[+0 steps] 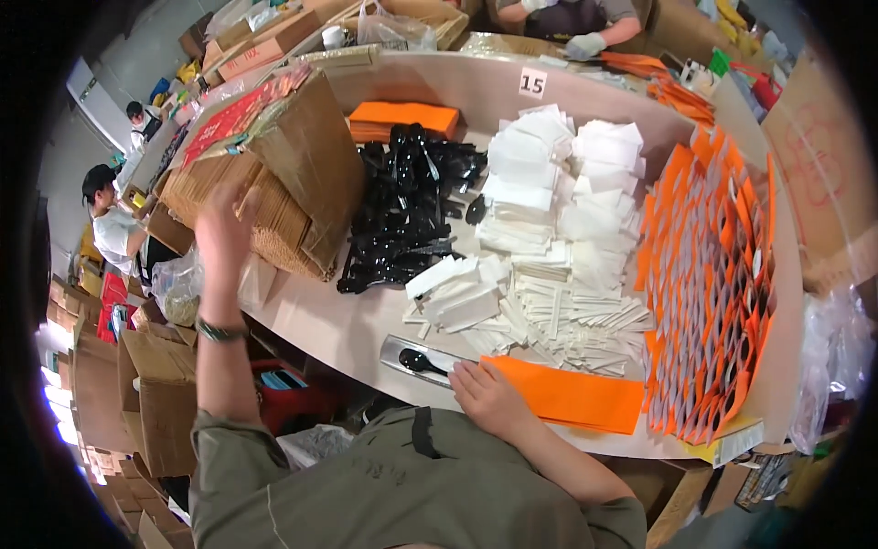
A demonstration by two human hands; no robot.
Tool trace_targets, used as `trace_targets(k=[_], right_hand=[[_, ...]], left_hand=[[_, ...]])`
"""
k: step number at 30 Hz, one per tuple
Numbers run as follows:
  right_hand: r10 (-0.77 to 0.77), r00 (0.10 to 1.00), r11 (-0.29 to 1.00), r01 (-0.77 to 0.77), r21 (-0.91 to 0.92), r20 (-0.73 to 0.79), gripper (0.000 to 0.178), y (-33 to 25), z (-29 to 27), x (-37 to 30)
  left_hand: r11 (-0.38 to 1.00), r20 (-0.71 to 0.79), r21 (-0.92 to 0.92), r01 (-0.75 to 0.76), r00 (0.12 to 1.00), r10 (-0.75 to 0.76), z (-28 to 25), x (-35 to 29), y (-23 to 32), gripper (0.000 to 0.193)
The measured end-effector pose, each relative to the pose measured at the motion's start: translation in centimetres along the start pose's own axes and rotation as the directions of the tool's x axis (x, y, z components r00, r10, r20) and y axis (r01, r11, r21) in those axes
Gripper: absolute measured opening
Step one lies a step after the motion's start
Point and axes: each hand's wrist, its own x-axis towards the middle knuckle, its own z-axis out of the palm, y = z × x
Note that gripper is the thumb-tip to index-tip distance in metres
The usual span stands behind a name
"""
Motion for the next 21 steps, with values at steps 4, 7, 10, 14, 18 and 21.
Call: trace_targets(k=[4, 7, 10, 14, 18, 21], right_hand=[[-0.015, 1.000, 0.999, 0.014, 0.043, 0.018, 0.037, -0.5, 0.3, -0.5], [0.022, 0.999, 0.998, -0.024, 0.056, 0.031, 0.039, 0.0, 0.8, -0.9], [0.102, 0.994, 0.981, -0.107, 0.159, 0.043, 0.043, 0.6, 0.6, -1.3], [0.176, 0.979, 0.965, -0.193, 0.179, 0.103, 0.039, 1.4, -1.9, -1.0], [0.234, 0.964, 0.934, -0.259, 0.247, 0.126, 0.037, 1.8, -2.2, -1.0], [0.240, 0.960, 0.932, -0.269, 0.243, 0.144, 0.036, 0.9, -1.7, -1.3]], left_hand=[[0.999, 0.366, 0.042, 0.017, 0.930, -0.032, 0.6, 4.3, -5.6, 0.024], [0.998, 0.413, 0.057, 0.013, 0.910, -0.035, 0.9, 6.1, -4.3, 0.026], [0.980, 0.305, 0.167, -0.108, 0.951, 0.053, 2.1, 5.6, -6.7, 0.032], [0.995, 0.202, -0.082, 0.058, 0.979, -0.040, 0.4, 3.0, -7.5, 0.027], [0.602, 0.369, -0.448, 0.661, 0.750, -0.549, -1.1, -11.9, -9.4, 0.028], [0.496, 0.708, -0.512, 0.702, 0.671, -0.219, 1.1, -19.9, -1.9, 0.015]])
